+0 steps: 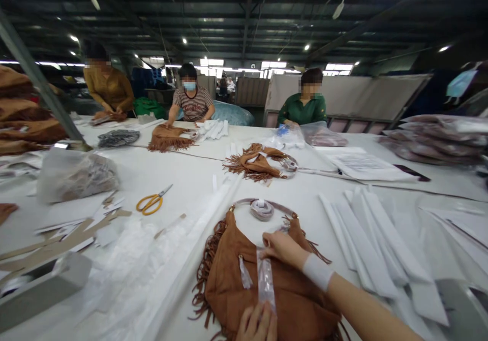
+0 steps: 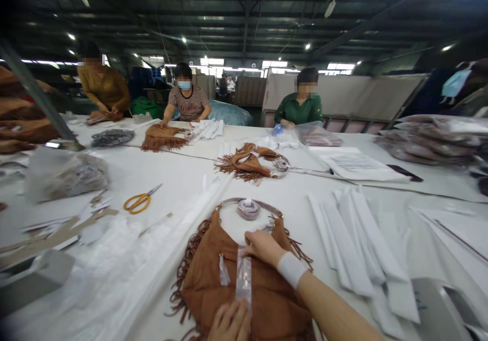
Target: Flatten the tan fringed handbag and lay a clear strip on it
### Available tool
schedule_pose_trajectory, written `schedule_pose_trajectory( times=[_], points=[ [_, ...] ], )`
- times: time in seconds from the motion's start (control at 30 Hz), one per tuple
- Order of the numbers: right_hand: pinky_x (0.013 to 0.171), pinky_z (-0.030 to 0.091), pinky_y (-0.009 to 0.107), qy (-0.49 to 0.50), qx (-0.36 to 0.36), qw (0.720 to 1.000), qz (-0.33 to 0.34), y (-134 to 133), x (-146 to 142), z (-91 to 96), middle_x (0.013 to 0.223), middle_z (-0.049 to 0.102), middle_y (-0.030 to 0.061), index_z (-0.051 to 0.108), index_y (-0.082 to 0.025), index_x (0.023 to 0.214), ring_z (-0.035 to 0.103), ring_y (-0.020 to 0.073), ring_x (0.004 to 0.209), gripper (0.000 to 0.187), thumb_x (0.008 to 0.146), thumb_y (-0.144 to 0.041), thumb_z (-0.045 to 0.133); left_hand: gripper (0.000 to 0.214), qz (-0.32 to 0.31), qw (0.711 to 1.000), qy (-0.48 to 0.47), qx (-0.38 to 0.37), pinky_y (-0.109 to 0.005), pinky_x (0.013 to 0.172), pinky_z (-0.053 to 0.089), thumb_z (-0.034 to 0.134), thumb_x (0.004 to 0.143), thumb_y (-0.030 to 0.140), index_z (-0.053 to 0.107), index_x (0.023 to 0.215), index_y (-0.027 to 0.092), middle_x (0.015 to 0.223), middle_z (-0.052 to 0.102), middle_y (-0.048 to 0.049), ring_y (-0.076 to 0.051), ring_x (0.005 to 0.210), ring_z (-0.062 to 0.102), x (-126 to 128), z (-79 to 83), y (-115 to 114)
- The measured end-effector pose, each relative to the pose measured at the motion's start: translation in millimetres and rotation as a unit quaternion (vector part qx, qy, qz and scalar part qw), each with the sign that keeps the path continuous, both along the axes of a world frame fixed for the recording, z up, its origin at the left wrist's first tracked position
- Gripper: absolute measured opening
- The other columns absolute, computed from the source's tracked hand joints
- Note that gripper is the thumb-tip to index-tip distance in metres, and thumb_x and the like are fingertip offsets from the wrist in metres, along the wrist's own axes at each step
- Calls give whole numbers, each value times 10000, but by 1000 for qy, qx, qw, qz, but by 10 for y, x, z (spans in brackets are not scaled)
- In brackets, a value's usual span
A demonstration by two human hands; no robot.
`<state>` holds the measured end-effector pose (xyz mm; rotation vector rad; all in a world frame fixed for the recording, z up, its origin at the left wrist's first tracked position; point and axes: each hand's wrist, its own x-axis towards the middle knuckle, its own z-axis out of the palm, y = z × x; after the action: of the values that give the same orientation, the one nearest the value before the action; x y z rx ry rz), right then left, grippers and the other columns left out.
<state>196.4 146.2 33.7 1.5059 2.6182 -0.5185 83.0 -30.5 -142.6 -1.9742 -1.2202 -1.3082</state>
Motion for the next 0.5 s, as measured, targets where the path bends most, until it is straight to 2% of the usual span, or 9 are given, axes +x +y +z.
schedule_pose_trajectory(
  times=[0.07, 0.13, 0.2, 0.3, 0.43, 0.5],
  points=[
    [689, 407, 279, 30, 11, 999, -28, -145, 84, 17, 818, 673, 73, 597, -184, 841, 623, 230, 814, 198, 864, -379, 621, 328, -18, 999, -20, -23, -393, 937, 383, 409, 813, 263, 680, 982, 189, 1045, 703, -80, -230, 1029, 578, -1, 75, -41],
    [686, 410, 253, 61, 2, 998, -33, -386, 124, -37, 826, 671, 43, 574, -192, 823, 616, 187, 789, 155, 914, -314, 543, 344, -23, 999, -25, -37, -390, 952, 373, 412, 804, 270, 675, 1010, 186, 1055, 699, -80, -231, 1050, 564, -15, 117, -58],
    [687, 417, 241, 105, -15, 994, -31, -655, 124, -163, 813, 658, 17, 555, -199, 786, 602, 165, 759, 131, 903, -255, 541, 359, -28, 998, -13, -55, -393, 961, 369, 410, 822, 307, 671, 1032, 177, 1081, 692, -83, -239, 1066, 557, -30, 135, -71],
    [728, 431, 274, 171, -9, 983, -65, -947, 82, -366, 842, 628, 31, 531, -200, 778, 578, 188, 805, 89, 865, -204, 548, 372, -34, 997, -2, -73, -405, 967, 378, 406, 837, 319, 665, 1046, 152, 1090, 686, -103, -253, 1072, 562, -2, 132, -89],
    [773, 454, 326, 181, 6, 978, -100, -1079, 71, -456, 907, 603, 61, 524, -204, 838, 562, 218, 873, 16, 844, -197, 511, 287, -15, 997, -80, -6, -411, 977, 403, 412, 799, 128, 675, 907, 163, 936, 713, -82, -224, 984, 612, 75, 123, -77],
    [805, 470, 348, 178, 14, 980, -85, -1124, 139, -509, 939, 606, 67, 538, -209, 894, 568, 226, 895, 89, 806, -201, 526, 248, -33, 999, -16, 1, -411, 945, 447, 463, 801, 108, 679, 906, 169, 910, 711, -83, -225, 955, 627, 2, 176, -58]
  ],
)
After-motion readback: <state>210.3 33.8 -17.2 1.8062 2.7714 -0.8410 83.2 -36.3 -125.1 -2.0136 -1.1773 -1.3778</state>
